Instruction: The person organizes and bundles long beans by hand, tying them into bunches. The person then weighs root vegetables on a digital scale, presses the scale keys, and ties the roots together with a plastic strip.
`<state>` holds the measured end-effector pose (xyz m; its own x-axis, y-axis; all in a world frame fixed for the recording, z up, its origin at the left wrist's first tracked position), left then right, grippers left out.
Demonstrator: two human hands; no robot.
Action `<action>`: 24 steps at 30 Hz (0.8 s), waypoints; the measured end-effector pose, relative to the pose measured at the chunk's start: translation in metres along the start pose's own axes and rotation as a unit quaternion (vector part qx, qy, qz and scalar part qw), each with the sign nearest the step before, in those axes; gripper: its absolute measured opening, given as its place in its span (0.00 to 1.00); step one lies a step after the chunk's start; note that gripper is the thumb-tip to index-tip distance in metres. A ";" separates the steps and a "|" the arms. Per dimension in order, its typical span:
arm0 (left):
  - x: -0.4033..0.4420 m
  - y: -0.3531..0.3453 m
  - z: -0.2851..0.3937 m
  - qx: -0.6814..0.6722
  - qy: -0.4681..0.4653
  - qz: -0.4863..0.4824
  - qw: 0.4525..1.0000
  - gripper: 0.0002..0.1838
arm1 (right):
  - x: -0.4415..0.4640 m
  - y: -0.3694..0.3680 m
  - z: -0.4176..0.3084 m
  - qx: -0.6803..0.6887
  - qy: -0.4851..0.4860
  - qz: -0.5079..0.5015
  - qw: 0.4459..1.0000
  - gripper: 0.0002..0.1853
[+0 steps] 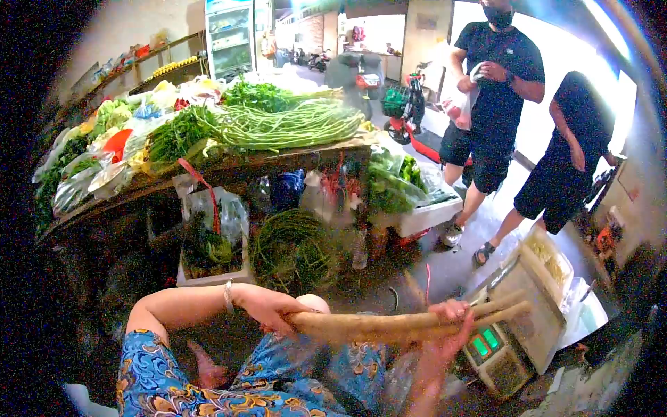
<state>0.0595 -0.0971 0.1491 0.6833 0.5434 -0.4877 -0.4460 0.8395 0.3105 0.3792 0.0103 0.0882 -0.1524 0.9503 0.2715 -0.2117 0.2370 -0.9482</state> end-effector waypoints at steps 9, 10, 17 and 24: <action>0.015 0.059 -0.006 0.211 -0.144 0.224 0.940 0.42 | 0.029 -0.095 0.029 -0.189 0.034 -0.198 0.961 0.06; 0.017 0.065 0.000 0.243 -0.152 0.285 0.915 0.48 | 0.032 -0.104 0.032 -0.212 0.047 -0.209 0.953 0.06; 0.069 0.054 0.013 0.272 -0.155 0.390 0.866 0.52 | 0.056 -0.096 0.045 -0.428 0.099 -0.151 0.886 0.07; 0.105 0.040 0.036 0.218 -0.218 0.374 0.875 0.48 | 0.061 -0.040 0.037 -0.603 0.091 -0.064 0.790 0.09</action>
Point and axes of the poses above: each hand's wrist, its own x-axis towards the middle knuckle, its own y-axis out of the back of the hand, z = x × y, the point moved 4 cm from there along x, towards the middle knuckle, and after that the axes turned 5 degrees about x, right-handed, at the moved point
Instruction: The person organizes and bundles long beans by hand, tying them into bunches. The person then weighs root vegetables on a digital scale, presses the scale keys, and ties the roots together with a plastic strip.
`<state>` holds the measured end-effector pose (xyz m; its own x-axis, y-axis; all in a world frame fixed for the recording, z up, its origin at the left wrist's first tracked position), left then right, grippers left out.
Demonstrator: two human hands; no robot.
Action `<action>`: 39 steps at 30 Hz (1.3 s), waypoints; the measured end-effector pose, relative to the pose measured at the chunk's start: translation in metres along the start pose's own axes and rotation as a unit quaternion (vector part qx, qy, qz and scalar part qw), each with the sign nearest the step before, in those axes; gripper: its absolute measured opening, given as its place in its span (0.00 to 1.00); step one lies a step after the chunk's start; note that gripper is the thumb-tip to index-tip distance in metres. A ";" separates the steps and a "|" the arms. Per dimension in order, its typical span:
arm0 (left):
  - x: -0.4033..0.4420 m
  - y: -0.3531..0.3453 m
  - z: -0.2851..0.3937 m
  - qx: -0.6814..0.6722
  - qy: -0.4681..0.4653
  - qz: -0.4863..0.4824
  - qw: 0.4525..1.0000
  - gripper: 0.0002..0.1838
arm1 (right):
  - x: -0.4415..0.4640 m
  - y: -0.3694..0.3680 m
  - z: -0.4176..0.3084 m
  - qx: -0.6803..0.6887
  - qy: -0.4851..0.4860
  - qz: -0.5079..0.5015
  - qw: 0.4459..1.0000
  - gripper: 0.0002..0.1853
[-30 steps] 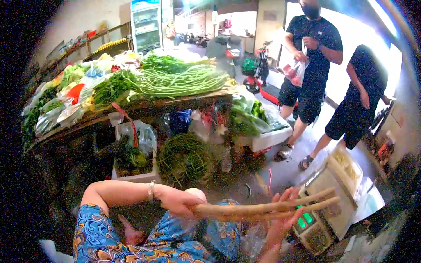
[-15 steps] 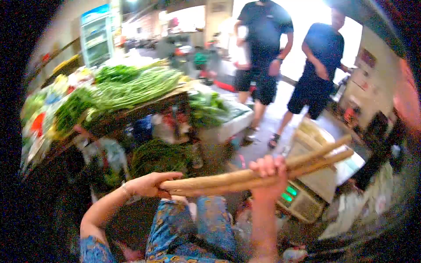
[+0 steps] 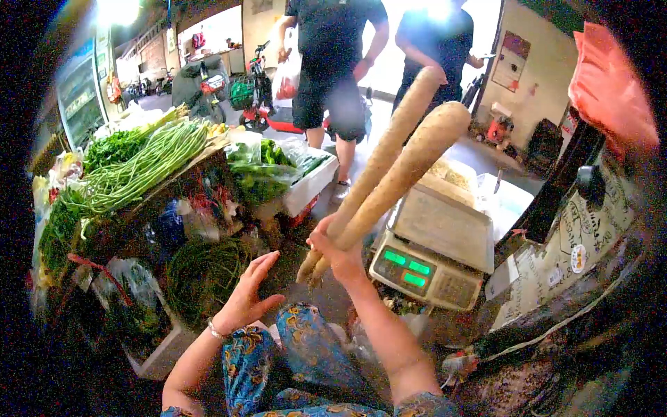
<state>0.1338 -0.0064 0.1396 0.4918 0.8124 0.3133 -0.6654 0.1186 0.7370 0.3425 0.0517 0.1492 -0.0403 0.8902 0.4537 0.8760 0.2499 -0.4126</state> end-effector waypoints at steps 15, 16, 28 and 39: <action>0.059 -0.069 -0.013 0.120 0.019 0.250 0.961 0.41 | -0.015 -0.020 0.047 0.080 0.042 0.063 0.994 0.11; 0.061 -0.070 -0.017 0.117 0.011 0.278 0.953 0.38 | -0.017 -0.019 0.052 0.108 0.043 0.059 0.991 0.11; 0.060 -0.075 -0.075 0.043 -0.031 0.194 0.980 0.16 | -0.032 -0.002 0.084 -0.070 -0.068 0.005 0.995 0.33; 0.058 -0.059 -0.084 0.065 -0.033 0.141 0.987 0.17 | -0.094 -0.005 0.102 -0.292 -0.296 -0.111 0.903 0.32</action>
Point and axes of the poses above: each hand's wrist, its own x-axis towards the middle knuckle, its own y-axis out of the back of the hand, z = x × y, the point moved 4 cm from there along x, towards the middle knuckle, and after that the axes turned 5 degrees about x, right-handed, at the moved point
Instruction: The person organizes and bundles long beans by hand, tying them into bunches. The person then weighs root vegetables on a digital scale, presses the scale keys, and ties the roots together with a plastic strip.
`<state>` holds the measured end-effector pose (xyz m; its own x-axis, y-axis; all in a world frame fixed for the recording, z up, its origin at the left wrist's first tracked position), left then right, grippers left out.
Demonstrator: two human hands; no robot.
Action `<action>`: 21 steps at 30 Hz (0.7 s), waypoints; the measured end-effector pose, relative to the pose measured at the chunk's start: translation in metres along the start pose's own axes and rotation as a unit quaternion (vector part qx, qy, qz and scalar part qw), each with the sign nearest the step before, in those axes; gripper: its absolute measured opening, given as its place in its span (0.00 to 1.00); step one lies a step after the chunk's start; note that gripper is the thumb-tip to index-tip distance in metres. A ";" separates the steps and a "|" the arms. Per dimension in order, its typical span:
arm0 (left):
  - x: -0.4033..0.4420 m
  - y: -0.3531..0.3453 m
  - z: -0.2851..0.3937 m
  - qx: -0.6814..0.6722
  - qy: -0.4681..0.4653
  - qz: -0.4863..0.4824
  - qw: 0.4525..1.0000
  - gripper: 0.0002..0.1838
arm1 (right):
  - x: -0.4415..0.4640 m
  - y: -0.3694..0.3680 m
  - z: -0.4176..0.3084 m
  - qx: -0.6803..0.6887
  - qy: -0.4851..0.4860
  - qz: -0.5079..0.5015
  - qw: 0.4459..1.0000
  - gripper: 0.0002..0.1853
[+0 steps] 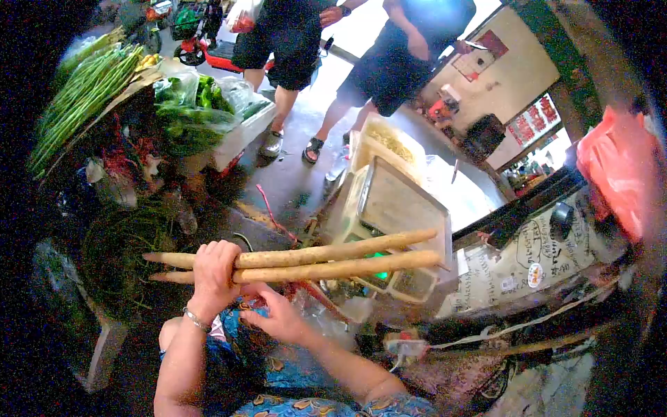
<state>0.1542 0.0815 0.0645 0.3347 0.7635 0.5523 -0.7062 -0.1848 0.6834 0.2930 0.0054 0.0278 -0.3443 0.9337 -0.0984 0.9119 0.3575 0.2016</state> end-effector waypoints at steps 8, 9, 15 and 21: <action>-0.014 -0.005 -0.001 0.089 -0.033 -0.039 0.995 0.16 | -0.029 -0.005 -0.064 -0.145 0.078 0.036 0.986 0.19; -0.017 -0.007 -0.001 0.097 -0.034 -0.044 0.994 0.16 | -0.033 -0.005 -0.075 -0.207 0.143 0.068 0.966 0.18; -0.029 -0.013 0.008 0.136 -0.064 -0.092 0.984 0.17 | -0.041 0.019 -0.099 -0.455 0.188 0.188 0.850 0.30; -0.039 -0.025 0.023 0.153 -0.102 -0.101 0.978 0.14 | -0.034 0.019 -0.074 -0.540 0.124 0.121 0.824 0.41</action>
Point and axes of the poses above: each hand's wrist, its own x-axis towards the middle knuckle, its own y-axis out of the back of the hand, z = x × y, the point moved 4 cm from there along x, towards the middle knuckle, and after that the axes turned 5 degrees about x, right-handed, at the moved point
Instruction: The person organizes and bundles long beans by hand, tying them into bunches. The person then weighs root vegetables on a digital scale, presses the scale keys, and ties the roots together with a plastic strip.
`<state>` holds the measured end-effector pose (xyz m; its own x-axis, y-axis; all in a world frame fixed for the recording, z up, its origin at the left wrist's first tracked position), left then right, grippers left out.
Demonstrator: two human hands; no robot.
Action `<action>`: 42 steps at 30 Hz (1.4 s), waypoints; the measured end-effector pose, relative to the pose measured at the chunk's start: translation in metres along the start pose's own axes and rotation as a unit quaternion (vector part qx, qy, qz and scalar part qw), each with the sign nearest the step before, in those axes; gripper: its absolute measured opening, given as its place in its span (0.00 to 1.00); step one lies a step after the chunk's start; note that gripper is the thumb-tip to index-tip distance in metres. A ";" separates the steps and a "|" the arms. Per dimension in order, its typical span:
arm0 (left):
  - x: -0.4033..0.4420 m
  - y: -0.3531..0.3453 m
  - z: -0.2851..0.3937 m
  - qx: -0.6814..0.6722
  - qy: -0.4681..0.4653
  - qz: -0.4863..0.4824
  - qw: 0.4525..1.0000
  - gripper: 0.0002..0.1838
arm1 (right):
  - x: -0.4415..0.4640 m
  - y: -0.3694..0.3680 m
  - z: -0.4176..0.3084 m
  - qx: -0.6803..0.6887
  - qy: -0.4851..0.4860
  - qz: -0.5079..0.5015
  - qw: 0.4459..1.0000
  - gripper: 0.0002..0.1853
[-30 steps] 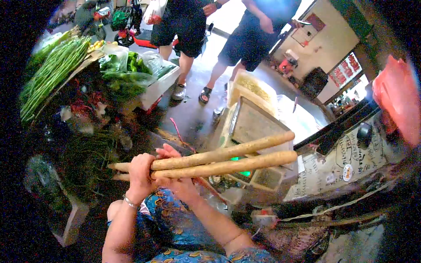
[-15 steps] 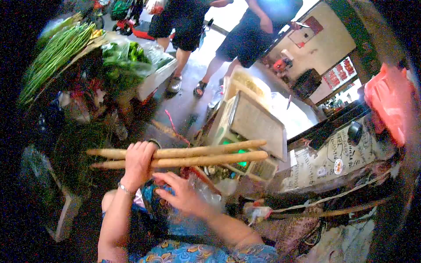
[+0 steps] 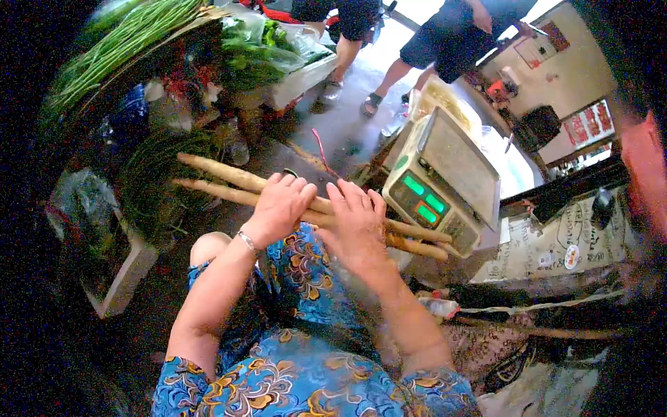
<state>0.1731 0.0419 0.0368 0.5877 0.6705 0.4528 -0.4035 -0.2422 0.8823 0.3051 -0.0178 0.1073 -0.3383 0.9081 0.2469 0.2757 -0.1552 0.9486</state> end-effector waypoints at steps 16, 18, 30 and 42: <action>0.009 -0.021 0.032 0.000 -0.061 -0.051 0.997 0.21 | -0.026 -0.051 0.037 0.100 -0.194 -0.087 0.972 0.26; 0.006 -0.022 0.032 0.020 -0.062 -0.025 0.998 0.25 | -0.025 -0.048 0.036 0.165 -0.237 -0.098 0.952 0.28; 0.004 -0.022 0.048 -0.036 -0.071 -0.035 0.996 0.37 | -0.033 -0.059 0.065 0.174 -0.264 -0.070 0.946 0.27; 0.002 -0.049 0.048 0.053 -0.026 -0.054 0.997 0.32 | -0.021 -0.059 0.042 0.117 -0.174 -0.132 0.969 0.24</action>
<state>0.2275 0.0218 0.0004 0.6602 0.6603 0.3581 -0.2617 -0.2447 0.9336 0.3341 -0.0112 0.0378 -0.1125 0.9867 -0.1176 0.4303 0.1550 0.8893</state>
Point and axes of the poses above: each hand's wrist, its own x-axis towards the middle knuckle, its own y-axis out of the back of the hand, z = x × y, the point moved 4 cm from there along x, towards the middle knuckle, and after that the axes turned 5 degrees about x, right-handed, at the moved point
